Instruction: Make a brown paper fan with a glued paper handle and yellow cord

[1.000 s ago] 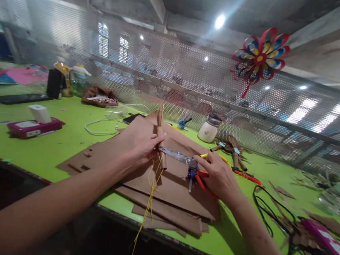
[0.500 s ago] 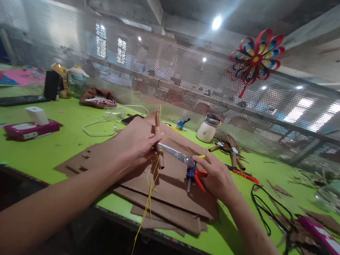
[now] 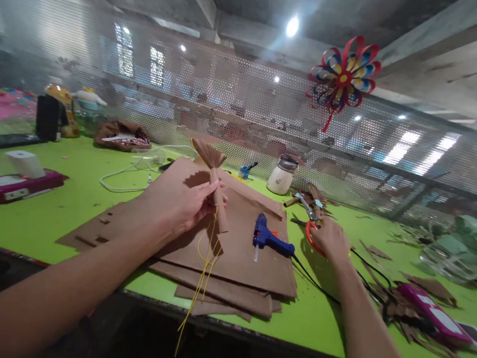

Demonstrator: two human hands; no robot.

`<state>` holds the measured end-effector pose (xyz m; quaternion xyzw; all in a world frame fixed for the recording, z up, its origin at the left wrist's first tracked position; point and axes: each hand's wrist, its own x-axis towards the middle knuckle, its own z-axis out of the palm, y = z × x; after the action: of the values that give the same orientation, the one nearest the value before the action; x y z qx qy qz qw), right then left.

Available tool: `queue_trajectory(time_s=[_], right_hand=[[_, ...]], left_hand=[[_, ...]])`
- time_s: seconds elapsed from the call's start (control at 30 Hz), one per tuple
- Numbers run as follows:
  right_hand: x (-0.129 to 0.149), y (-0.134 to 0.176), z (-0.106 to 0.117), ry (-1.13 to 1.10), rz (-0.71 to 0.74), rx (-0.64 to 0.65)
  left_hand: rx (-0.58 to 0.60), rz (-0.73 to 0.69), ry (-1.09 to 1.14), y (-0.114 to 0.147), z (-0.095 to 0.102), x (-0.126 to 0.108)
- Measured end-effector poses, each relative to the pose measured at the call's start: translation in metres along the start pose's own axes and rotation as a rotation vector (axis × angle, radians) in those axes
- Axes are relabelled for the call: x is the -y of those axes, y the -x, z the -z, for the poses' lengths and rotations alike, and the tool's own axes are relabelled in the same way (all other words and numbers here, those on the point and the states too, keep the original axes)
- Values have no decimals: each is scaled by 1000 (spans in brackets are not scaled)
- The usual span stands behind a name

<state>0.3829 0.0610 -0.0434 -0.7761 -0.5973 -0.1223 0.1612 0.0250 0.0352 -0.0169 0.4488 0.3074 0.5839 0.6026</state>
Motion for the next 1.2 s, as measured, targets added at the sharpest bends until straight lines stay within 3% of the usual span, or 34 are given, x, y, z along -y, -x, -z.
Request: queue_trajectory(time_s=[0.17,0.33,0.5,0.6,0.87,1.2], right_hand=[[-20,-4,-18,-3,-23,55],[-18,-6,-21,-31,-8,60],[-13,-8,-15,-78,-27,-39],[-3,-7,-11,-166,47,-77],[46,12,-7,-420,383,-88],[64,28,-16,-500,492,-39]], left_hand=[[92,-14,39,-5,4,5],[125,85,82,-3,1,5],[30,201,62,1,-3,1],[-53,223,7,-3,-1,3],[-212,139,-111,-14,9,9],[-419,96,-283,-32,41,13]])
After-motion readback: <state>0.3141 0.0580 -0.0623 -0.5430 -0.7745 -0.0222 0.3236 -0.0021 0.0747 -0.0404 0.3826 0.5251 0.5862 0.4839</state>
